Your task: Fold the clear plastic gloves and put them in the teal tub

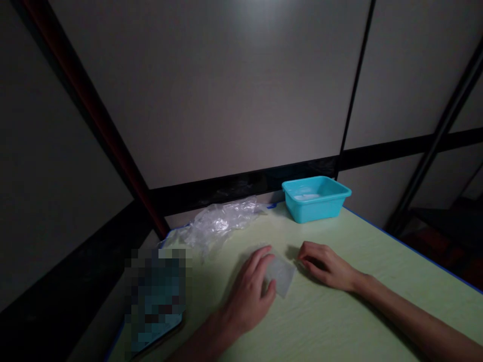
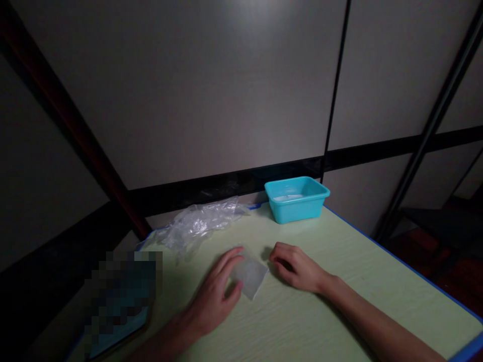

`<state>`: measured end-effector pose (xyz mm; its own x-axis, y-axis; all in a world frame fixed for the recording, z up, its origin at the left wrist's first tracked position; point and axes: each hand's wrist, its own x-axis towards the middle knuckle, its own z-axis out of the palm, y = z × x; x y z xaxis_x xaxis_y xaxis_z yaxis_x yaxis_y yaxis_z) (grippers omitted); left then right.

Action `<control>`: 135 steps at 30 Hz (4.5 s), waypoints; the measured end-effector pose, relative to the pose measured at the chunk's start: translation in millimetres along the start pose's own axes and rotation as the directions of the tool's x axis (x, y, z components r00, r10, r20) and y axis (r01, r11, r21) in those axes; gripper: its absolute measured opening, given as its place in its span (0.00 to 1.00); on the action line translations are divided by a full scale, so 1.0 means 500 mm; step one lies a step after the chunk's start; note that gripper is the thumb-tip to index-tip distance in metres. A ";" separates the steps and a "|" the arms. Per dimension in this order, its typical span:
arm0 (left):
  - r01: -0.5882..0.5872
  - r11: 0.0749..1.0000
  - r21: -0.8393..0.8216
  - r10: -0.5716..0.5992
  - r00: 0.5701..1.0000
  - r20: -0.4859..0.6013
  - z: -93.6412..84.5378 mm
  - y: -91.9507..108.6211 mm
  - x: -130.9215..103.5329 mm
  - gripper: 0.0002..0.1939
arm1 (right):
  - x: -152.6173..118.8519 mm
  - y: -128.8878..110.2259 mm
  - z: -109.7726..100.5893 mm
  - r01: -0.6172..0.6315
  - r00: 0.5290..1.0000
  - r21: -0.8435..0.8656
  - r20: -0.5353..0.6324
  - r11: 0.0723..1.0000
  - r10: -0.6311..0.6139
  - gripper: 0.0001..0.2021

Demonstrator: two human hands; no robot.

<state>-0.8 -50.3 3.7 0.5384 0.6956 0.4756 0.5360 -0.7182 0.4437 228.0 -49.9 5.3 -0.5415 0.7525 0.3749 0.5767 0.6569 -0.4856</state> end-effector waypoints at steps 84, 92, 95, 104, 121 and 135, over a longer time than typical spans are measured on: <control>0.299 0.901 0.313 -0.333 0.941 0.061 -0.012 -0.101 0.022 0.30 | -0.021 -0.029 -0.012 0.144 0.972 -0.168 0.210 0.975 -0.107 0.12; -0.053 0.984 0.169 0.017 0.978 0.210 -0.025 -0.023 0.006 0.26 | -0.022 -0.033 -0.008 0.164 0.977 -0.156 0.163 0.974 -0.139 0.14; -0.235 0.969 0.073 0.178 0.876 0.448 -0.034 0.028 -0.002 0.32 | -0.024 -0.024 -0.010 0.127 0.987 -0.163 0.118 0.978 -0.109 0.16; -0.316 0.948 0.034 0.233 0.763 0.603 -0.023 0.039 -0.008 0.36 | -0.028 -0.015 -0.004 0.067 0.996 -0.128 0.065 0.989 -0.059 0.15; -0.258 0.948 0.189 0.095 0.792 0.603 -0.007 0.040 -0.015 0.26 | 0.122 -0.112 0.043 0.191 0.846 0.486 0.359 0.853 -0.394 0.19; -0.322 0.942 0.090 0.214 0.788 0.578 0.016 0.020 -0.018 0.32 | 0.181 -0.039 0.091 0.301 0.824 0.143 0.459 0.943 -0.333 0.20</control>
<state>5.0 -63.4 -2.3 0.9144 0.4037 0.0302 0.3906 -0.8994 0.1964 140.2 3.3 12.8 -0.9189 0.3796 0.1076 0.2930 0.8392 -0.4580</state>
